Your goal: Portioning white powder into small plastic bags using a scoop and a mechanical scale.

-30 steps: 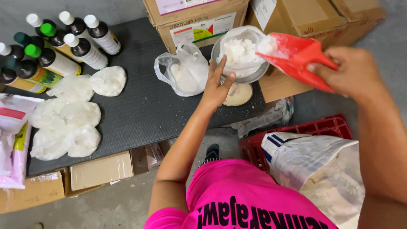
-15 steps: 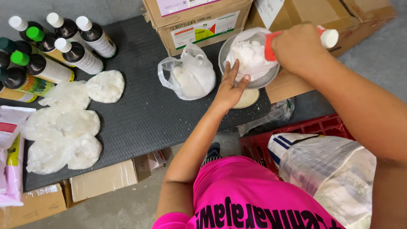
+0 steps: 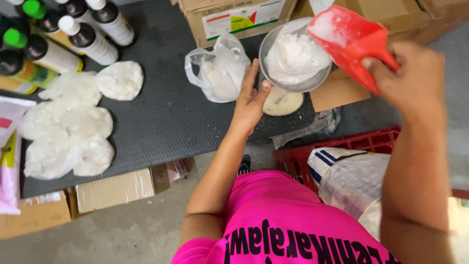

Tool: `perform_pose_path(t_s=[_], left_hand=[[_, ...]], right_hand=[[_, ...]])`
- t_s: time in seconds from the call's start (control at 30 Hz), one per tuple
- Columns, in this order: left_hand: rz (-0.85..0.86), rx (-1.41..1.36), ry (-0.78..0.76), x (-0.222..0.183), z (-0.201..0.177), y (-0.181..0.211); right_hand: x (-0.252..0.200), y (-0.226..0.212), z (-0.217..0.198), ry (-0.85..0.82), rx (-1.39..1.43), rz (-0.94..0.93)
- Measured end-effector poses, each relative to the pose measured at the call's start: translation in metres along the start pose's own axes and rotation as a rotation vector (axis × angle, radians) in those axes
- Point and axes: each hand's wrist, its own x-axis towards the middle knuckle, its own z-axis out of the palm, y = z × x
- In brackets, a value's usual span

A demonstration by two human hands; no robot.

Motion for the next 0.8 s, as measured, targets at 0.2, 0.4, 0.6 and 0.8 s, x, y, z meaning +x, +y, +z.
perform_pose_path(t_s=[0.2, 0.4, 0.6, 0.8], left_hand=[[-0.039, 0.221, -0.067, -0.031, 0.021, 0.011], [0.094, 0.383, -0.163, -0.078, 0.081, -0.005], [0.007, 0.331, -0.367, -0.132, 0.15, -0.024], [0.016, 0.381, -0.477, -0.172, 0.185, -0.05]], right_hand=[[-0.077, 0.055, 0.077, 0.124, 0.99, 0.374], [-0.139, 0.083, 0.057, 0.195, 1.163, 0.455], [-0.227, 0.119, 0.022, 0.244, 1.123, 0.52], [-0.299, 0.135, -0.013, 0.279, 1.095, 0.622]])
